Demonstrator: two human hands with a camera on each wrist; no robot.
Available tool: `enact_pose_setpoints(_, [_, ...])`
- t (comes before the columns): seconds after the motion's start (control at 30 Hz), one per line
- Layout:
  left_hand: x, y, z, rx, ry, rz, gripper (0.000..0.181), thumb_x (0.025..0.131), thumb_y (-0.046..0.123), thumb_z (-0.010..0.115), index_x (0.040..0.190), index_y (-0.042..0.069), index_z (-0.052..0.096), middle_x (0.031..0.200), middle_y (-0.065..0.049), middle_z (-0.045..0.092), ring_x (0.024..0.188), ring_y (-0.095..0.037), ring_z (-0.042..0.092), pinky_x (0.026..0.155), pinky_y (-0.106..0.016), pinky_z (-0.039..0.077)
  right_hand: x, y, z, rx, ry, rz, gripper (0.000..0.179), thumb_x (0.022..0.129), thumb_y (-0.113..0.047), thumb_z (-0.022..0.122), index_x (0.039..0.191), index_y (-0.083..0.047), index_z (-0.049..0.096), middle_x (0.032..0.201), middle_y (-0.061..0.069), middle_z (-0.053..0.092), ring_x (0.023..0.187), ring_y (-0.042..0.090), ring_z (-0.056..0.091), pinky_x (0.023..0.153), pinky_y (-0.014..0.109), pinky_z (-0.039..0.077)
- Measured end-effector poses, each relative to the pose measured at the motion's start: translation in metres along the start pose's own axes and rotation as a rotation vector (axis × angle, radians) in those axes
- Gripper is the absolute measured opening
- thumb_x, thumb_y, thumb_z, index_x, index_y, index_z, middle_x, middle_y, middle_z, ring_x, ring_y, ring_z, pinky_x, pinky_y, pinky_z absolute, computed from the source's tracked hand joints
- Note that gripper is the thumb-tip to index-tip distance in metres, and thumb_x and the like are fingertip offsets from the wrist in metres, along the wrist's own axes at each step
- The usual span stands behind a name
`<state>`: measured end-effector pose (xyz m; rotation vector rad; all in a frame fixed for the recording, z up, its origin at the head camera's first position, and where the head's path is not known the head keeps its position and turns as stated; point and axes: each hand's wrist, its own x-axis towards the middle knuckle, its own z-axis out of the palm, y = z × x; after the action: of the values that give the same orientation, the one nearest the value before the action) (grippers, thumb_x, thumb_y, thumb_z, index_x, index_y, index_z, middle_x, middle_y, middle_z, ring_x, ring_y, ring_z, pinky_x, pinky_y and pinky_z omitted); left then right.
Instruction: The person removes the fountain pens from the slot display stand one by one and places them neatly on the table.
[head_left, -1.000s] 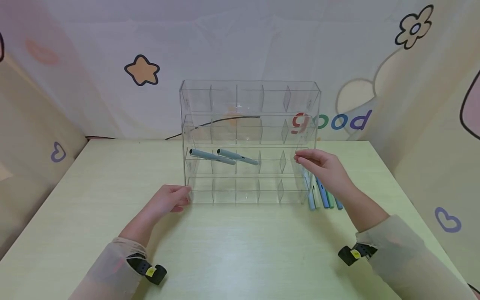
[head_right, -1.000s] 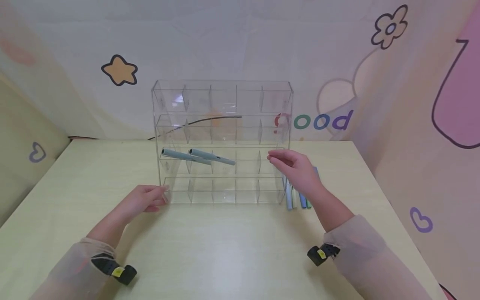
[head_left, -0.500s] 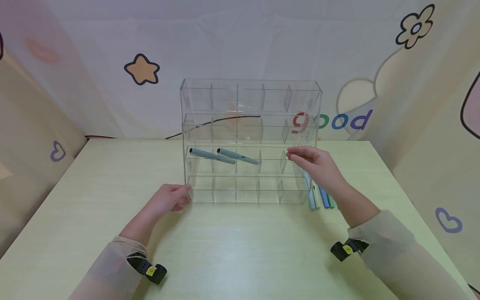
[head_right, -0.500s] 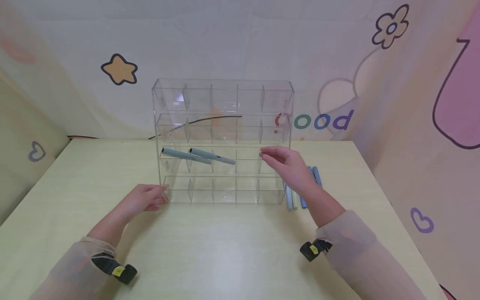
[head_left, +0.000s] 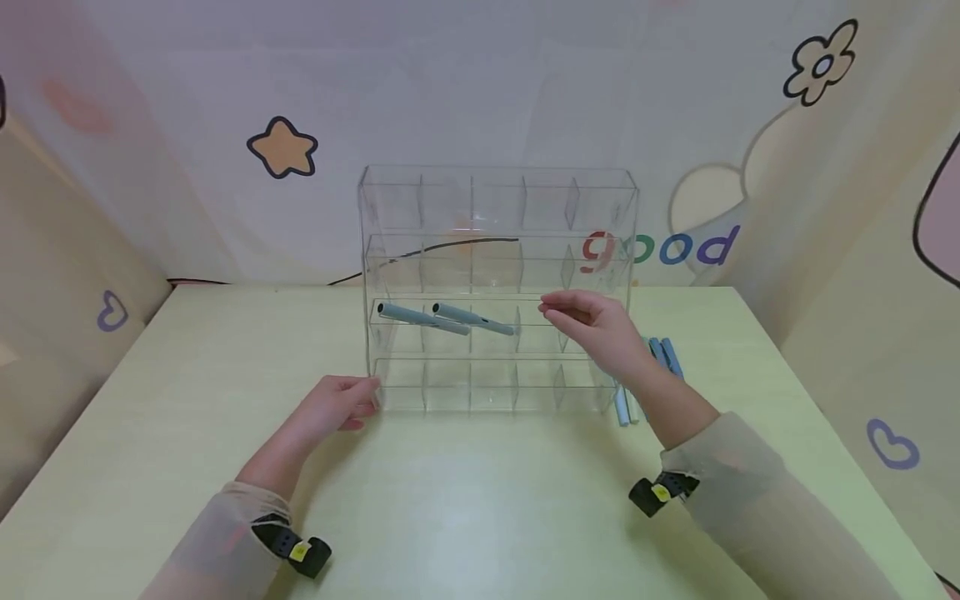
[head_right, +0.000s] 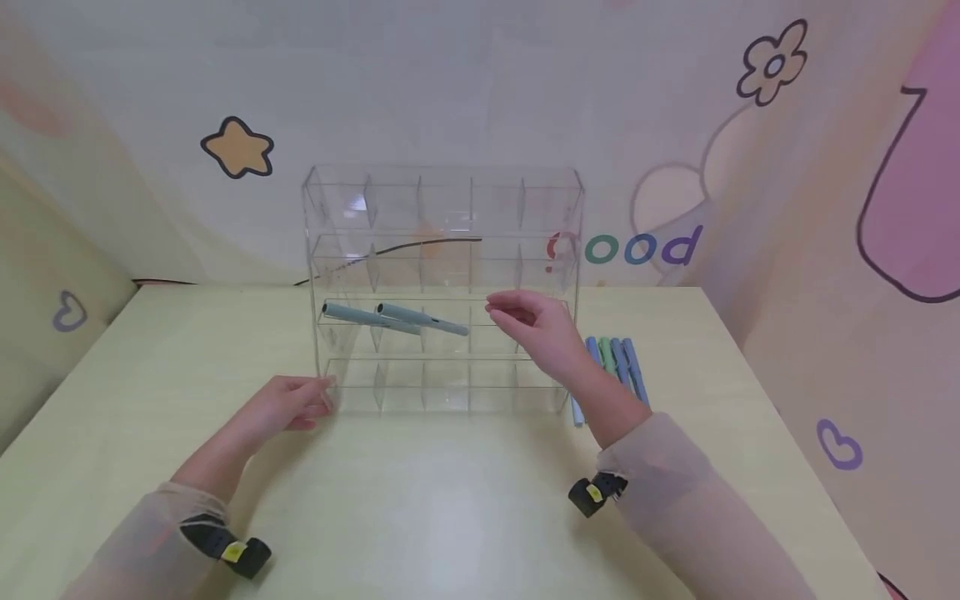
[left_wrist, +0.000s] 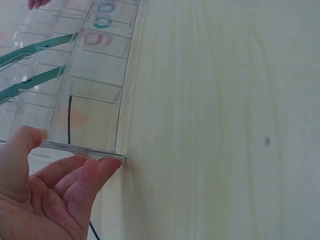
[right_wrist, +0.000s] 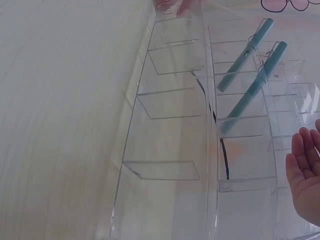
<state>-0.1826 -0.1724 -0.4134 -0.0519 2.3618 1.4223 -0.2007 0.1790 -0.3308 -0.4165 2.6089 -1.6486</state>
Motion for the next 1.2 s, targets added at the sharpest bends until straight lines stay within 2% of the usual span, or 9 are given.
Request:
enact_pose_setpoints(0.3, [-0.001,-0.001,0.001,-0.023,0.0,0.033,0.052,0.097,0.035,0.046,0.126,-0.008,0.052,0.121,-0.024,0.057,0.108,-0.031,0.059,0.081,-0.035,0.052,0.014,-0.006,0.021,0.005,-0.036,-0.058,0.032,0.091,-0.012,0.06,0.121,-0.001,0.059,0.116,0.013,0.062,0.106,0.027,0.059,0.086,0.027,0.049])
enact_pose_setpoints(0.57, [-0.001,-0.002,0.001,-0.03,-0.008,0.04,0.053,0.097,0.034,0.047,0.127,-0.01,0.05,0.122,-0.026,0.056,0.109,-0.033,0.058,0.079,-0.034,0.053,0.025,-0.01,0.036,-0.004,-0.082,-0.089,0.03,0.09,-0.01,0.061,0.119,-0.001,0.061,0.112,0.01,0.064,0.098,0.021,0.061,0.085,0.029,0.05])
enact_pose_setpoints(0.73, [0.0,-0.001,0.0,-0.016,-0.016,0.047,0.053,0.097,0.034,0.046,0.128,-0.009,0.05,0.121,-0.027,0.056,0.108,-0.033,0.058,0.08,-0.035,0.053,0.033,-0.014,0.049,-0.06,-0.088,-0.12,0.03,0.089,-0.011,0.063,0.118,-0.003,0.062,0.112,0.009,0.064,0.099,0.02,0.06,0.086,0.03,0.05])
enact_pose_setpoints(0.9, [0.002,0.0,0.003,-0.005,-0.026,0.037,0.055,0.097,0.036,0.045,0.129,-0.008,0.048,0.123,-0.027,0.054,0.11,-0.034,0.057,0.081,-0.034,0.052,0.04,-0.018,0.058,-0.161,-0.111,-0.156,0.035,0.089,-0.016,0.065,0.122,-0.006,0.061,0.116,0.007,0.063,0.106,0.018,0.058,0.094,0.031,0.045])
enact_pose_setpoints(1.0, [0.004,0.0,0.004,-0.005,-0.035,0.045,0.056,0.097,0.037,0.045,0.13,-0.009,0.047,0.124,-0.028,0.054,0.111,-0.034,0.057,0.081,-0.034,0.052,0.045,-0.019,0.059,-0.173,-0.119,-0.146,0.039,0.088,-0.017,0.065,0.125,-0.007,0.059,0.118,0.008,0.062,0.108,0.018,0.057,0.095,0.031,0.044])
enact_pose_setpoints(1.2, [0.0,0.001,0.002,0.013,-0.027,0.06,0.055,0.098,0.036,0.044,0.128,-0.011,0.049,0.122,-0.028,0.055,0.11,-0.034,0.057,0.08,-0.034,0.053,0.048,-0.02,0.062,-0.131,-0.136,-0.108,0.041,0.088,-0.016,0.066,0.126,-0.006,0.057,0.117,0.006,0.062,0.108,0.016,0.057,0.095,0.028,0.043])
